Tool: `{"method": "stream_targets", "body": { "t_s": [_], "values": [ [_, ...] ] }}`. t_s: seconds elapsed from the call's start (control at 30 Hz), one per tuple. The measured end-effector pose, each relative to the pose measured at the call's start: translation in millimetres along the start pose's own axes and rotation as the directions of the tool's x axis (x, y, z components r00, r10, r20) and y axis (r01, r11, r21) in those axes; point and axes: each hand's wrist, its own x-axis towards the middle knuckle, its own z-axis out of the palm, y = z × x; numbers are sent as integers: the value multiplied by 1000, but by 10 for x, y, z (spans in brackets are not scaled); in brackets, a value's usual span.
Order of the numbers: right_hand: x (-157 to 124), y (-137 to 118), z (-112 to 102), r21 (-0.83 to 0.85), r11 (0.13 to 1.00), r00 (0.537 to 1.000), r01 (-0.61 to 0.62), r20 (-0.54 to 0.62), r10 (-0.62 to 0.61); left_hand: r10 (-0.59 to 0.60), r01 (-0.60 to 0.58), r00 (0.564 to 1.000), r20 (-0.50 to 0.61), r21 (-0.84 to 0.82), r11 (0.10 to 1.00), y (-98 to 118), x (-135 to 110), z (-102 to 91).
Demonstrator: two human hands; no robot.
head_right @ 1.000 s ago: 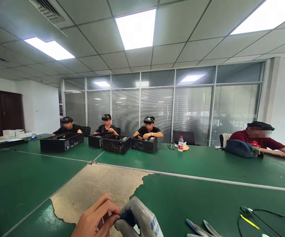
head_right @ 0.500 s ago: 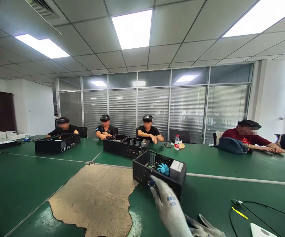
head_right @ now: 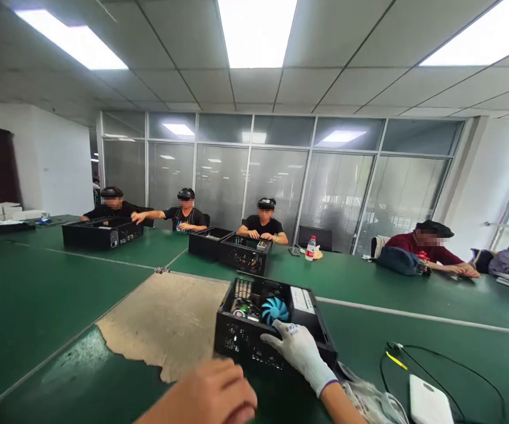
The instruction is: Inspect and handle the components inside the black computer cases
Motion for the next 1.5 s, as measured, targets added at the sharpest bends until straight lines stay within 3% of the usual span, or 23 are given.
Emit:
{"method": "stream_targets", "body": {
  "t_s": [0.07,0.13,0.2,0.33,0.4,0.5,0.6,0.73,0.8,0.83,0.93,0.97,1.1,1.23,1.3,1.4,1.5],
  "values": [
    [-148,-125,-67,93,982,981,166,89,-174,-124,123,992,-10,-53,991,-144,-11,-127],
    [-165,-240,-161,230,923,908,310,215,-359,-264,264,964,16,-91,960,-307,-29,-233],
    [-75,-350,-214,365,867,818,339,341,-463,-372,377,925,78,-62,924,-486,-46,-254],
    [104,-520,-68,458,840,729,291,462,-504,-450,463,859,244,6,886,-787,-66,-24],
    [102,-548,45,494,821,710,287,466,-528,-444,467,816,369,32,884,-863,-66,134],
    [54,-541,100,574,775,713,264,425,-557,-452,455,711,539,137,880,-889,-52,280],
    [53,-561,17,614,758,692,221,448,-565,-459,445,663,591,181,877,-869,-38,291],
    [101,-643,-112,592,794,521,141,637,-568,-450,433,661,600,184,882,-845,-32,239],
    [107,-669,-143,576,810,468,106,690,-552,-454,432,654,605,194,881,-840,-27,228],
    [105,-675,-150,575,813,469,94,695,-545,-455,433,649,610,196,880,-840,-22,228],
    [91,-671,-136,584,806,535,97,652,-537,-452,432,642,620,195,881,-847,-12,237],
    [90,-666,-119,582,806,535,105,650,-539,-451,431,640,622,195,881,-851,-12,241],
    [114,-636,5,550,827,454,122,710,-539,-453,432,643,618,195,880,-868,-31,257],
    [117,-630,47,516,851,463,99,733,-499,-441,427,665,603,178,887,-871,-52,271],
    [91,-642,-12,560,817,570,136,630,-527,-438,439,690,576,149,886,-874,-45,276],
    [36,-662,-130,673,712,777,203,332,-535,-445,495,735,512,44,868,-895,-21,276],
    [1,-663,-183,715,677,875,172,205,-439,-465,595,755,463,-184,783,-931,-9,267]
  ]
}}
